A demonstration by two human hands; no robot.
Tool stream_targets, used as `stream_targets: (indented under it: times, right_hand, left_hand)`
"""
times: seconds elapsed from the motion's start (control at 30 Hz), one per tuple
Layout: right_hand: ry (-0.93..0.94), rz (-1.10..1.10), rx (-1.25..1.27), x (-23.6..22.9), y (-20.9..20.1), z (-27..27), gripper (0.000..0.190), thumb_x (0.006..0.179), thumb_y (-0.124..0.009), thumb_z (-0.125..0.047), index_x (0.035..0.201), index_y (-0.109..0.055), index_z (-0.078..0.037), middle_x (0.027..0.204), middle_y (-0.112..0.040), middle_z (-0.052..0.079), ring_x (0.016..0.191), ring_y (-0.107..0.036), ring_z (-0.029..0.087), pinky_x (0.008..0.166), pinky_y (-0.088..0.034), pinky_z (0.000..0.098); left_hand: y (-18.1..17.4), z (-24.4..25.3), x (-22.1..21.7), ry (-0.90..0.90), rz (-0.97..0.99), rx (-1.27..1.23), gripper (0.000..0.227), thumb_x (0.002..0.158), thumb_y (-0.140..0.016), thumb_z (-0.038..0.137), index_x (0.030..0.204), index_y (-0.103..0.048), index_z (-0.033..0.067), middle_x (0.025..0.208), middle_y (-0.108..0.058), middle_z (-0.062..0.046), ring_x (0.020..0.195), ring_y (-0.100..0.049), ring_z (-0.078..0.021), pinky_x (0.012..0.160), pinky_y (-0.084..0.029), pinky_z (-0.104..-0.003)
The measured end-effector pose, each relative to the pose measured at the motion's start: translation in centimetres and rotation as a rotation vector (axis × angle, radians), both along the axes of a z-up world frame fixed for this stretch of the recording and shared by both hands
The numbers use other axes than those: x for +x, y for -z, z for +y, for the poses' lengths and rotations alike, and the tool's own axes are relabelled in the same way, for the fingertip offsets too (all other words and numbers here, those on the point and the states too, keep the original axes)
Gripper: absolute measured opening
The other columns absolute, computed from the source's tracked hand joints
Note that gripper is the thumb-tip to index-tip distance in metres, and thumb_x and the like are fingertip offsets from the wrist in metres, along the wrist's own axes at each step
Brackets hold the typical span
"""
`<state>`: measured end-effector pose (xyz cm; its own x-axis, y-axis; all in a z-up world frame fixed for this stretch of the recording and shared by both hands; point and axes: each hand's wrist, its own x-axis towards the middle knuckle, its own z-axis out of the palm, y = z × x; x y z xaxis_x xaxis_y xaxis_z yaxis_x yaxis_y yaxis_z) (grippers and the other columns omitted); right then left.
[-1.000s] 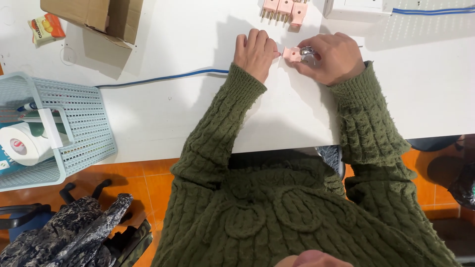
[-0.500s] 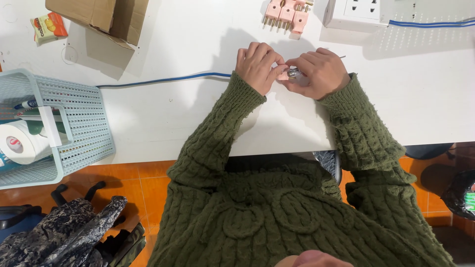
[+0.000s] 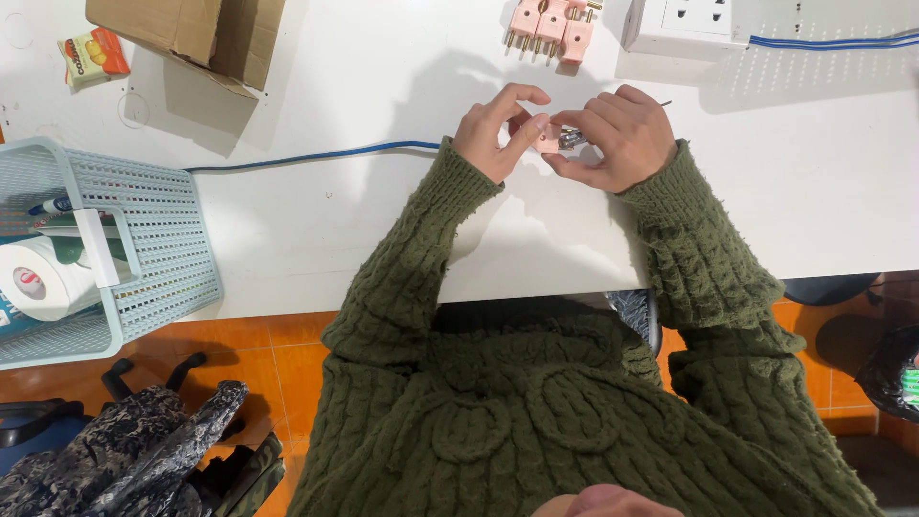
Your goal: The person assembles electrical plugs by inserting wires into the terminals and tightening the screws with a screwdriver. They handle multiple pink plug units and a white socket, working on a white table.
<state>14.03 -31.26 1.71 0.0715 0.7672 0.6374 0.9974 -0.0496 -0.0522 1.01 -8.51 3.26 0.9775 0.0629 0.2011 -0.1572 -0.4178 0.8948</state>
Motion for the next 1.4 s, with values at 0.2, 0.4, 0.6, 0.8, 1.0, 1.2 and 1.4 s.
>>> stream_targets:
  times: [0.2, 0.4, 0.6, 0.8, 1.0, 1.2, 1.4]
  right_hand:
    - [0.021, 0.082, 0.04, -0.5, -0.4, -0.1, 0.025, 0.113, -0.088, -0.032, 0.118, -0.083, -0.008, 0.071, -0.059, -0.001, 0.061, -0.053, 0.015, 0.062, -0.04, 0.0315]
    - [0.001, 0.001, 0.097, 0.2, 0.4, -0.1, 0.028, 0.11, -0.092, -0.031, 0.118, -0.085, -0.005, 0.076, -0.065, 0.003, 0.062, -0.053, 0.017, 0.061, -0.036, 0.0318]
    - [0.04, 0.099, 0.054, -0.1, -0.2, -0.1, 0.039, 0.12, -0.088, -0.039, 0.128, -0.086, -0.001, 0.076, -0.058, 0.002, 0.064, -0.051, 0.018, 0.064, -0.041, 0.0351]
    - [-0.038, 0.227, 0.128, 0.1, -0.5, -0.3, 0.035, 0.119, -0.089, -0.032, 0.126, -0.087, 0.002, 0.077, -0.062, 0.004, 0.068, -0.056, 0.021, 0.068, -0.044, 0.0373]
    - [-0.167, 0.318, 0.215, 0.4, 0.2, 1.3, 0.041, 0.12, -0.083, -0.032, 0.125, -0.086, 0.008, 0.079, -0.063, 0.009, 0.069, -0.054, 0.023, 0.071, -0.044, 0.04]
    - [0.178, 0.337, 0.045, -1.6, 1.0, 4.1, 0.011, 0.122, -0.087, -0.005, 0.132, -0.083, -0.002, 0.089, -0.079, 0.003, 0.075, -0.073, 0.017, 0.087, -0.062, 0.0396]
    - [0.21, 0.14, -0.063, -0.9, 4.3, 7.0, 0.016, 0.126, -0.079, -0.03, 0.122, -0.085, -0.016, 0.096, -0.081, -0.001, 0.079, -0.071, 0.02, 0.072, -0.05, 0.0356]
  left_hand:
    - [-3.5, 0.3, -1.3, -0.002, 0.126, -0.09, 0.026, 0.114, -0.063, 0.047, 0.131, -0.068, 0.0289, 0.103, -0.085, 0.007, 0.098, -0.08, -0.0079, 0.075, -0.051, -0.026]
    - [-2.2, -0.4, -1.1, -0.017, 0.039, -0.115, 0.024, 0.114, -0.066, 0.045, 0.128, -0.071, 0.0258, 0.102, -0.083, 0.007, 0.095, -0.077, -0.0097, 0.09, -0.062, -0.029]
    - [-2.0, 0.4, -0.7, 0.031, -0.095, -0.119, 0.02, 0.119, -0.064, 0.035, 0.132, -0.07, 0.0206, 0.11, -0.085, 0.001, 0.096, -0.08, -0.0119, 0.081, -0.063, -0.028]
    - [-3.6, 0.7, -1.2, 0.054, -0.279, 0.052, 0.031, 0.126, -0.05, 0.024, 0.14, -0.074, 0.0096, 0.129, -0.082, -0.006, 0.117, -0.081, -0.0253, 0.104, -0.061, -0.04]
    - [2.6, 2.1, 1.9, -0.096, -0.922, 0.623, 0.027, 0.108, -0.095, 0.02, 0.13, -0.084, 0.0103, 0.11, -0.086, -0.005, 0.095, -0.08, -0.0189, 0.079, -0.061, -0.03]
    - [0.7, 4.6, -1.3, -0.49, -0.455, 0.21, 0.027, 0.12, -0.081, 0.011, 0.145, -0.073, 0.0184, 0.148, -0.076, 0.002, 0.137, -0.079, -0.022, 0.111, -0.07, -0.037]
    - [2.6, 5.6, -0.4, -0.456, -0.409, -0.154, 0.027, 0.126, -0.065, 0.03, 0.152, -0.07, 0.0224, 0.128, -0.09, -0.003, 0.116, -0.088, -0.0163, 0.101, -0.072, -0.031]
